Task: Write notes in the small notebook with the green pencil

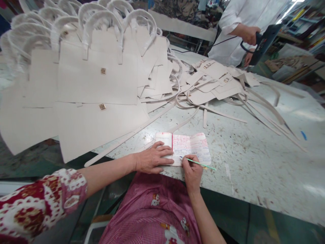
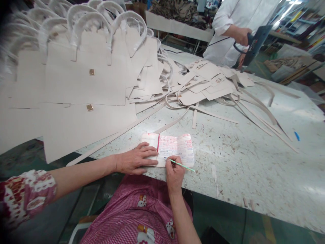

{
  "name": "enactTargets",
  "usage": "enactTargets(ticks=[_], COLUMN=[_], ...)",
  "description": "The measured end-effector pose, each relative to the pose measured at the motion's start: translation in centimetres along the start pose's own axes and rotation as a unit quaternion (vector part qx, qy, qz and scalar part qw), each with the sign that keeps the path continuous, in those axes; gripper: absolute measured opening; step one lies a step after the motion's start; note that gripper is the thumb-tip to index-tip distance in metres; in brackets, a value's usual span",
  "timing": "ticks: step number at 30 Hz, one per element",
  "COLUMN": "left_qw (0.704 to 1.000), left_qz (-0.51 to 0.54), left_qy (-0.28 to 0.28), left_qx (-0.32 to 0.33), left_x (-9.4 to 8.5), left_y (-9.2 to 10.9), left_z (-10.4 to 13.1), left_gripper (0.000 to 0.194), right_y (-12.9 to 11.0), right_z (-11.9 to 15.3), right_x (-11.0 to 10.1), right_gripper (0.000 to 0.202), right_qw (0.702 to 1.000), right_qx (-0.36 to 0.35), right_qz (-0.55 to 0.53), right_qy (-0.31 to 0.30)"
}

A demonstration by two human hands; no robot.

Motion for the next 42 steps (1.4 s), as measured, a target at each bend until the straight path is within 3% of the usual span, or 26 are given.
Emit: enactTargets(ticks=[5, 9, 14, 28, 36, 42], left_qw=[1.0, 0.999, 0.998, 0.999, 0.999, 0.998], left_qz=[-0.028, -0.043, -0.052, -0.045, -0.044, -0.038], left_qy=[0.0, 0.01, 0.024, 0.014, 0.025, 0.044], left_qx=[-0.012, -0.015, -0.013, -0.02, -0.017, -0.013], left_x=[0.42, 0.58, 0.65, 0.79, 0.64, 0.71], left_y=[-0.28, -0.04, -0.03, -0.17, -0.06, -0.12], left_z=[0.3, 0.2, 0.28, 0.27, 0.31, 0.37], left_gripper=[0.039, 0.04, 0.04, 0.041, 0.041, 0.042], right_y=[-0.74, -1.01, -0.84, -0.41, -0.28, -0.33], right_z=[0.23, 0.42, 0.62, 0.55, 0.56, 0.75], right_x=[0.01, -0.03, -0.12, 0.41, 0.37, 0.33], right_gripper=[0.015, 0.014, 0.013, 0.014, 0.012, 0.013], right_qw=[0.989, 0.984, 0.979, 0.973, 0.977, 0.981], right_qx=[-0.103, -0.13, -0.135, -0.15, -0.13, -0.123], right_qz=[0.102, 0.119, 0.152, 0.172, 0.167, 0.143], right_qy=[-0.009, -0.013, 0.007, -0.038, -0.016, -0.049])
Point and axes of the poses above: each hand's wrist, its own z-axis away from the middle knuckle, its own x-axis out of the palm, y = z × x, the point moved 2 cm from there along -z, towards the middle knuckle, and after that the axes turned 11 degrees about z, right-handed, at the moved point
